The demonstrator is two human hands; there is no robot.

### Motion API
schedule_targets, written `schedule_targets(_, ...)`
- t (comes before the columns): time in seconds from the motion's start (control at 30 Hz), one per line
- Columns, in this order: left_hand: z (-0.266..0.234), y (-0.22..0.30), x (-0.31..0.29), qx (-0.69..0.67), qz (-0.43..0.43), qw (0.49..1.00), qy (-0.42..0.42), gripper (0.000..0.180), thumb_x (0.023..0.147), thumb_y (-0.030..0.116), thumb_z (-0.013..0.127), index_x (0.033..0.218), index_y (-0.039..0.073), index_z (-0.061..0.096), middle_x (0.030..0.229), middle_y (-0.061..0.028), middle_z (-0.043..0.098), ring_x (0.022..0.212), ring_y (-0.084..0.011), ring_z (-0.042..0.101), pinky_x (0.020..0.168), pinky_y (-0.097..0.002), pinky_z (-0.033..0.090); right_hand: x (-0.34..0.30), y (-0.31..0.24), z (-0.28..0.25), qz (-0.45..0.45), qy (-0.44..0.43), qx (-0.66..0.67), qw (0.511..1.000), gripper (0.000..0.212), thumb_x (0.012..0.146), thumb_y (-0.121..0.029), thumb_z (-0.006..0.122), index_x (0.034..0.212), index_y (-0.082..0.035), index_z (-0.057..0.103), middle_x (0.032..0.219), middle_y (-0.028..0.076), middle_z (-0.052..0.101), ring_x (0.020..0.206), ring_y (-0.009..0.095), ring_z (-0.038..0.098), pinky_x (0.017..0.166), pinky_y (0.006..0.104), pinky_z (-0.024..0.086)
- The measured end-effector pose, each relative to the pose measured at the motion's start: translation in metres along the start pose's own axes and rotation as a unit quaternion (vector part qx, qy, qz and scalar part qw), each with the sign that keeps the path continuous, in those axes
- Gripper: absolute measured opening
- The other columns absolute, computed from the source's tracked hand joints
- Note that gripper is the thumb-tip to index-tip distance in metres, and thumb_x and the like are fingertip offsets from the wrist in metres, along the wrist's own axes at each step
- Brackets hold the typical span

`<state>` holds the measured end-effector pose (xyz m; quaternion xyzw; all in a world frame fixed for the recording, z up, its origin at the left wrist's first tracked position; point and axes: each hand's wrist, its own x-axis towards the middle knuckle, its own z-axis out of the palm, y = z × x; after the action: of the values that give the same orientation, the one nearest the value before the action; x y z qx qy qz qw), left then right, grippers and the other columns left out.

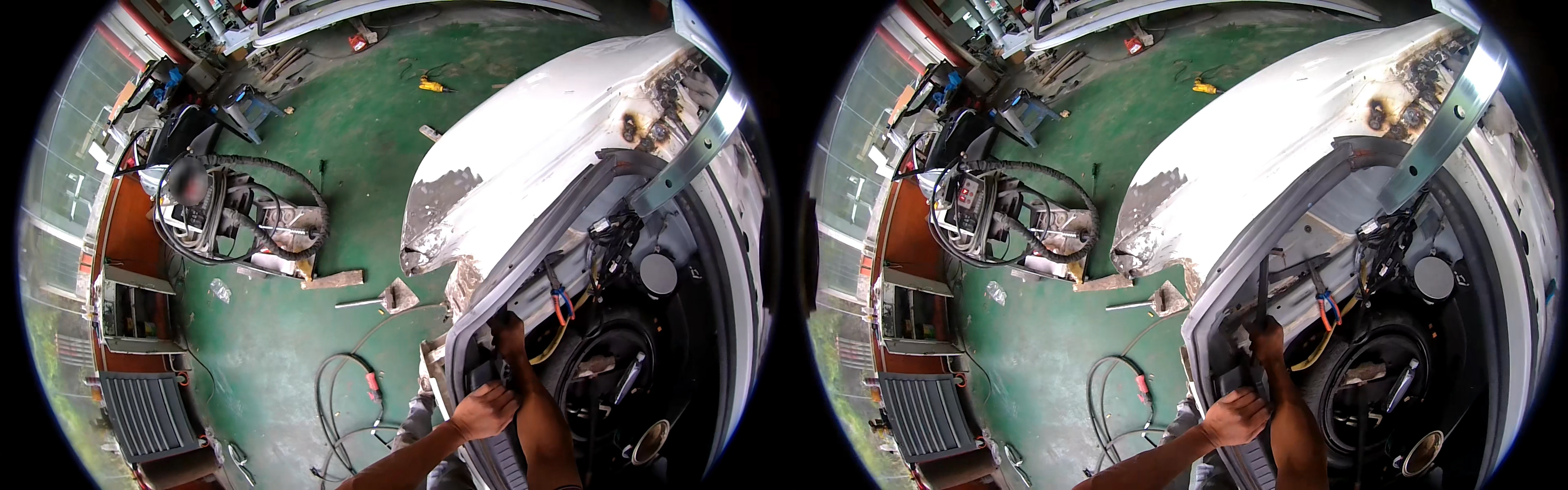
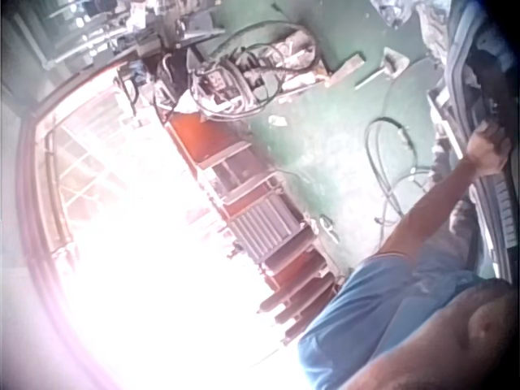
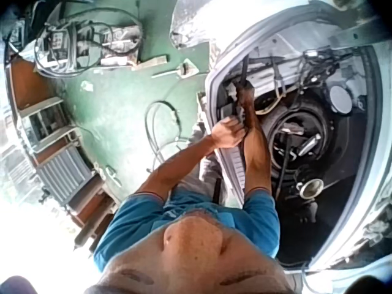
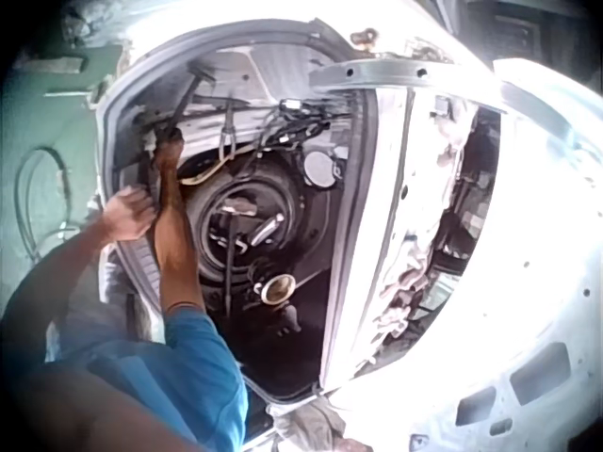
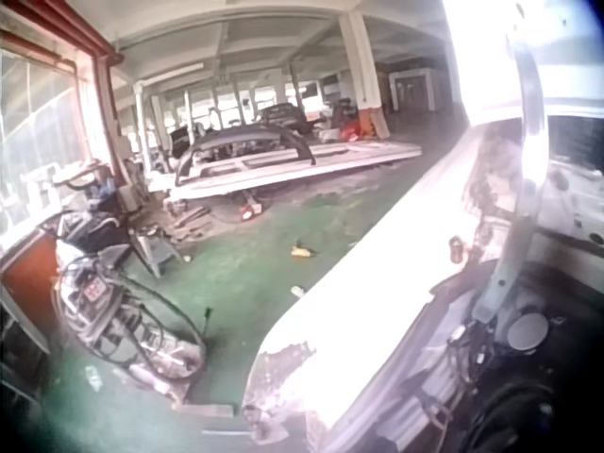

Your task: The person uses a pry tool to detach and remove the rear bumper cover from a white car. They work along the edges and under the bumper, prying clips and fasteners to separate the panel from the vehicle body.

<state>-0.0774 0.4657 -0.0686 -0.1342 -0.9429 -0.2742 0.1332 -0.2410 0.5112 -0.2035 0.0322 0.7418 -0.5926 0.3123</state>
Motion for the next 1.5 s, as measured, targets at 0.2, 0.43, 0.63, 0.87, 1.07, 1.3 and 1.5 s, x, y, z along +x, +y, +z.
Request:
schedule_targets(0.2,-0.001,0.000,0.003,0.005,0.002,1.000,0.001,0.019,0.079,0.024,0.066,0.093,0.011,0.065,0.084,-0.0008,0.056,0.087,-0.0188,0.059,0.094,-0.0332,0.044,0.013,0.013,-0.001,-0.026,0.003,-0.011,1.000,0.034,0.084,-0.030,0.076,0.082,-0.001,0.059,0.060,0.005,0.058,0.045,0.015,0.055,0.045,0.0332,0.047)
schedule_targets(0.43,0.005,0.001,-0.002,0.000,-0.011,1.000,-0.028,0.024,0.081,0.023,0.066,0.101,0.010,0.067,0.088,-0.0005,0.060,0.090,-0.0185,0.061,0.096,-0.0321,0.044,0.023,0.005,0.006,-0.022,0.007,0.025,0.999,0.011,0.083,-0.012,0.059,0.081,-0.001,0.056,0.064,0.007,0.055,0.047,0.018,0.054,0.045,0.0343,0.046)
schedule_targets(0.63,0.004,0.002,-0.001,0.027,-0.012,1.000,-0.004,0.026,0.082,0.023,0.066,0.104,0.007,0.067,0.090,-0.0025,0.063,0.091,-0.0198,0.062,0.096,-0.0334,0.045,0.028,0.015,0.003,-0.008,0.009,0.072,0.997,0.025,0.082,-0.022,0.073,0.090,-0.002,0.061,0.062,0.002,0.055,0.047,0.012,0.054,0.044,0.0307,0.045)
schedule_targets(0.87,0.000,0.002,0.000,0.017,-0.007,1.000,0.002,0.023,0.082,0.021,0.067,0.100,0.007,0.068,0.090,-0.0038,0.063,0.091,-0.0214,0.063,0.095,-0.0339,0.046,0.030,0.026,0.008,-0.057,-0.020,0.049,0.997,0.016,0.086,-0.017,0.064,0.090,-0.003,0.059,0.065,0.005,0.056,0.050,0.016,0.054,0.046,0.0323,0.047)
schedule_targets(1.07,0.001,0.001,0.002,0.012,-0.007,1.000,-0.015,0.017,0.081,0.022,0.067,0.093,0.009,0.067,0.086,-0.0043,0.061,0.088,-0.0223,0.062,0.096,-0.0352,0.046,0.038,0.048,0.011,-0.049,-0.004,0.018,0.999,0.021,0.087,-0.022,0.066,0.089,-0.003,0.058,0.070,0.007,0.059,0.054,0.018,0.058,0.050,0.0331,0.049)
schedule_targets(1.3,0.003,0.002,0.002,0.010,-0.003,1.000,-0.013,0.020,0.081,0.022,0.068,0.095,0.008,0.068,0.092,-0.0056,0.065,0.090,-0.0227,0.063,0.096,-0.0365,0.047,0.033,0.051,0.009,0.011,0.003,0.046,0.999,0.030,0.087,-0.030,0.073,0.098,-0.003,0.062,0.075,0.006,0.062,0.058,0.017,0.060,0.052,0.0321,0.050)
schedule_targets(1.5,0.005,0.002,0.001,0.018,-0.001,1.000,-0.006,0.022,0.080,0.022,0.068,0.096,0.007,0.068,0.094,-0.0068,0.066,0.092,-0.0235,0.064,0.099,-0.0374,0.047,0.032,0.060,0.009,0.002,-0.006,0.066,0.998,0.035,0.083,-0.025,0.077,0.100,0.001,0.063,0.076,0.009,0.067,0.060,0.019,0.064,0.055,0.0369,0.051)
